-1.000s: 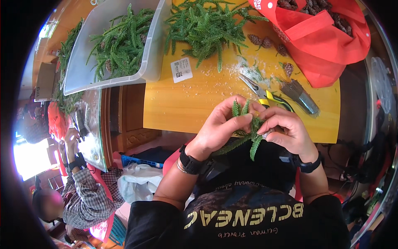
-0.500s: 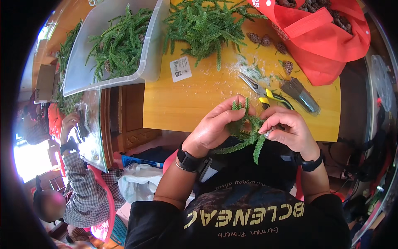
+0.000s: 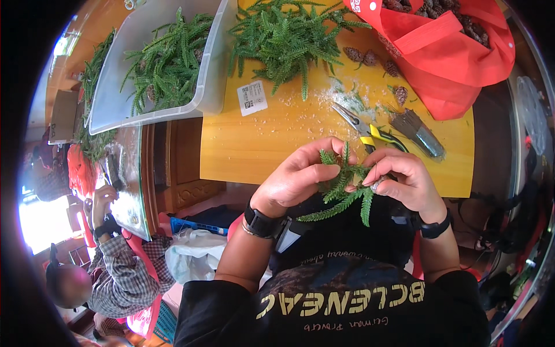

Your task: Trimming and pruning green plant sprigs using hand pruners.

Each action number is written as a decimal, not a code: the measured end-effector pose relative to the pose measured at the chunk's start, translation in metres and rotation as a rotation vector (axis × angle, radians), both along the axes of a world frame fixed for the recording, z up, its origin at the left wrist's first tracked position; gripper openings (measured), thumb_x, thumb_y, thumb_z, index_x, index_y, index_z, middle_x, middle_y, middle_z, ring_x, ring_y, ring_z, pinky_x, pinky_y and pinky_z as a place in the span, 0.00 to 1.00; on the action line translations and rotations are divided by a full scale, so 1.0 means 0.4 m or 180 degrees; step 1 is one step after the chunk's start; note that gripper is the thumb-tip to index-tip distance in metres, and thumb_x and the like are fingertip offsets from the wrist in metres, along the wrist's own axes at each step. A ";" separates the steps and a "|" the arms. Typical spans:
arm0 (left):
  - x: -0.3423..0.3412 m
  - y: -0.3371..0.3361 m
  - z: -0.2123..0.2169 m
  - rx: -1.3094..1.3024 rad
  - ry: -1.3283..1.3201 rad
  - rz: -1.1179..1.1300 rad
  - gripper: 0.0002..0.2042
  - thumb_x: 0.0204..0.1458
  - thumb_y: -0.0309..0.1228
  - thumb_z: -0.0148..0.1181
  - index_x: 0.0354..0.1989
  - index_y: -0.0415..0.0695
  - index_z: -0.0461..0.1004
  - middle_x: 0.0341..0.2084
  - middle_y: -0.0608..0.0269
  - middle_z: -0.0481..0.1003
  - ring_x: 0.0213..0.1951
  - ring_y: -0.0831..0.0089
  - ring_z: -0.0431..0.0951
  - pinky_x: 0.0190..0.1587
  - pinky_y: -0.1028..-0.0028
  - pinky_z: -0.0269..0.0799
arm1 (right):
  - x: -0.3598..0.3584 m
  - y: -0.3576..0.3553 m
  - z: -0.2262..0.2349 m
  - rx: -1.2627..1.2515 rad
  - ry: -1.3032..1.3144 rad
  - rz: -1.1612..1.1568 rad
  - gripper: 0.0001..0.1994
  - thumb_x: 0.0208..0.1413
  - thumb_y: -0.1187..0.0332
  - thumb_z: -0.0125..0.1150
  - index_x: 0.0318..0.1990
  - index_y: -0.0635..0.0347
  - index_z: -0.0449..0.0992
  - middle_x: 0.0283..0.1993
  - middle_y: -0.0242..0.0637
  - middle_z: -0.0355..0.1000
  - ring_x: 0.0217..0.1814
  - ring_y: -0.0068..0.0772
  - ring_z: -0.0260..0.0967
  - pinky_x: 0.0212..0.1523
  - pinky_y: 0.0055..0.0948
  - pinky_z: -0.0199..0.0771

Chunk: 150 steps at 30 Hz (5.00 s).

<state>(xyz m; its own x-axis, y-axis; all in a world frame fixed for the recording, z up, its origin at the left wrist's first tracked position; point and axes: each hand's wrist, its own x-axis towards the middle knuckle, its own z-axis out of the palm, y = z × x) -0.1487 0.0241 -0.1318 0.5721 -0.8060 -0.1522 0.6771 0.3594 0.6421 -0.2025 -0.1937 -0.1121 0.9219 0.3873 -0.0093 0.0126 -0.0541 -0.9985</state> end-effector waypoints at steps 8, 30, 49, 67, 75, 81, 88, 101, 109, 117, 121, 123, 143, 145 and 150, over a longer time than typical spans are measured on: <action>0.001 -0.002 -0.005 -0.0030 -0.0115 0.0030 0.12 0.48 0.24 0.48 0.42 0.35 0.65 0.41 0.55 0.66 0.39 0.65 0.72 0.44 0.68 0.67 | -0.001 -0.003 0.001 -0.0021 -0.0103 -0.0044 0.11 0.48 0.64 0.61 0.31 0.65 0.74 0.38 0.41 0.68 0.39 0.30 0.66 0.42 0.26 0.64; 0.005 0.005 -0.006 -0.0351 0.0183 -0.0075 0.13 0.50 0.16 0.46 0.44 0.38 0.68 0.43 0.59 0.70 0.42 0.72 0.72 0.46 0.72 0.68 | 0.000 -0.004 -0.012 0.0095 -0.0156 -0.0122 0.14 0.49 0.60 0.61 0.30 0.65 0.74 0.38 0.41 0.67 0.39 0.30 0.65 0.42 0.25 0.64; 0.005 0.001 -0.012 -0.0170 0.0299 0.0085 0.13 0.50 0.20 0.50 0.46 0.37 0.67 0.44 0.53 0.72 0.39 0.66 0.75 0.45 0.67 0.71 | -0.001 -0.009 -0.013 0.0098 -0.0090 -0.0143 0.17 0.48 0.57 0.61 0.30 0.65 0.74 0.39 0.41 0.67 0.40 0.30 0.65 0.42 0.25 0.63; -0.007 -0.034 0.013 0.1322 -0.4402 0.1949 0.14 0.30 0.19 0.70 0.27 0.45 0.74 0.28 0.62 0.72 0.27 0.69 0.73 0.27 0.75 0.70 | 0.001 -0.007 -0.002 -0.0286 -0.0559 -0.0565 0.13 0.47 0.62 0.63 0.29 0.66 0.74 0.38 0.42 0.70 0.42 0.35 0.67 0.44 0.29 0.65; 0.000 -0.033 0.004 0.1362 -0.5026 0.2357 0.15 0.30 0.16 0.67 0.28 0.42 0.72 0.28 0.59 0.72 0.29 0.65 0.75 0.31 0.71 0.73 | 0.001 -0.008 -0.004 -0.0840 -0.1513 -0.0664 0.13 0.46 0.61 0.64 0.29 0.65 0.75 0.38 0.42 0.70 0.39 0.37 0.69 0.40 0.29 0.68; 0.003 -0.022 -0.001 0.1247 -0.5240 0.2398 0.14 0.29 0.15 0.65 0.28 0.40 0.72 0.30 0.58 0.72 0.30 0.62 0.75 0.32 0.68 0.73 | 0.005 -0.005 -0.005 -0.1097 -0.1926 -0.0679 0.11 0.45 0.63 0.64 0.28 0.63 0.74 0.39 0.43 0.71 0.38 0.38 0.69 0.39 0.30 0.68; -0.007 -0.016 0.018 0.1201 -0.5796 0.2349 0.12 0.31 0.19 0.62 0.28 0.38 0.72 0.31 0.56 0.71 0.33 0.62 0.74 0.35 0.65 0.73 | 0.009 -0.008 -0.011 -0.1087 -0.2166 -0.0659 0.09 0.41 0.69 0.66 0.27 0.63 0.72 0.41 0.45 0.72 0.38 0.40 0.69 0.39 0.31 0.68; 0.001 -0.027 -0.009 0.1408 -0.5331 0.2448 0.16 0.28 0.17 0.66 0.29 0.40 0.69 0.31 0.56 0.71 0.31 0.61 0.74 0.33 0.67 0.72 | 0.001 0.000 -0.008 -0.0834 -0.1369 -0.0643 0.14 0.44 0.61 0.65 0.28 0.65 0.74 0.41 0.44 0.71 0.41 0.41 0.69 0.43 0.32 0.67; -0.003 -0.032 0.008 0.1493 -0.4510 0.1984 0.14 0.30 0.14 0.61 0.26 0.41 0.67 0.29 0.57 0.73 0.29 0.64 0.74 0.31 0.75 0.71 | -0.002 -0.002 -0.011 -0.0620 -0.1035 -0.0666 0.16 0.46 0.58 0.64 0.30 0.65 0.74 0.43 0.47 0.70 0.42 0.39 0.69 0.44 0.31 0.66; -0.026 -0.049 0.017 0.1104 -0.2049 0.1630 0.08 0.49 0.17 0.49 0.38 0.37 0.62 0.43 0.51 0.70 0.31 0.77 0.72 0.36 0.79 0.69 | -0.004 -0.003 -0.009 -0.0482 -0.0861 -0.0655 0.17 0.46 0.57 0.64 0.30 0.65 0.74 0.44 0.49 0.70 0.44 0.38 0.68 0.46 0.30 0.65; -0.011 -0.036 0.004 0.0929 -0.1715 0.0902 0.14 0.52 0.19 0.47 0.48 0.35 0.60 0.44 0.53 0.71 0.34 0.78 0.72 0.38 0.79 0.69 | -0.005 -0.005 -0.014 -0.0240 -0.0538 -0.0665 0.17 0.47 0.58 0.63 0.31 0.66 0.73 0.43 0.48 0.70 0.43 0.35 0.68 0.44 0.28 0.66; -0.006 -0.029 0.010 0.1011 -0.1711 0.0746 0.15 0.52 0.19 0.47 0.50 0.35 0.60 0.44 0.54 0.71 0.35 0.78 0.72 0.39 0.78 0.69 | -0.007 -0.006 -0.019 -0.0092 -0.0418 -0.0680 0.17 0.47 0.58 0.63 0.31 0.67 0.73 0.43 0.47 0.70 0.43 0.34 0.68 0.43 0.27 0.66; 0.000 -0.022 -0.001 0.0558 -0.0420 0.0415 0.09 0.54 0.22 0.47 0.44 0.40 0.60 0.34 0.61 0.69 0.34 0.75 0.74 0.39 0.77 0.70 | -0.005 -0.002 -0.021 0.0363 0.0205 -0.0638 0.16 0.50 0.61 0.62 0.35 0.69 0.72 0.42 0.43 0.69 0.37 0.22 0.65 0.38 0.20 0.64; -0.001 -0.025 0.006 0.0382 -0.0051 0.0444 0.07 0.55 0.22 0.46 0.42 0.39 0.61 0.33 0.59 0.70 0.34 0.74 0.74 0.38 0.76 0.70 | -0.006 -0.005 -0.029 0.0357 0.0190 -0.0680 0.17 0.50 0.60 0.61 0.35 0.69 0.71 0.41 0.43 0.69 0.37 0.22 0.65 0.38 0.20 0.64; 0.002 -0.021 0.002 0.0276 0.0125 0.0375 0.10 0.55 0.24 0.44 0.45 0.38 0.61 0.34 0.57 0.70 0.33 0.71 0.73 0.39 0.74 0.70 | -0.007 -0.011 -0.033 0.0306 0.0248 -0.0669 0.18 0.51 0.58 0.60 0.36 0.69 0.71 0.41 0.42 0.70 0.38 0.22 0.64 0.39 0.21 0.63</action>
<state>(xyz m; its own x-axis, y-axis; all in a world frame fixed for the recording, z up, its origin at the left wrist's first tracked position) -0.1479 0.0156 -0.1310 0.6541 -0.7165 -0.2424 0.6588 0.3822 0.6481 -0.2051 -0.1981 -0.1253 0.9803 0.1896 -0.0559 -0.0661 0.0478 -0.9967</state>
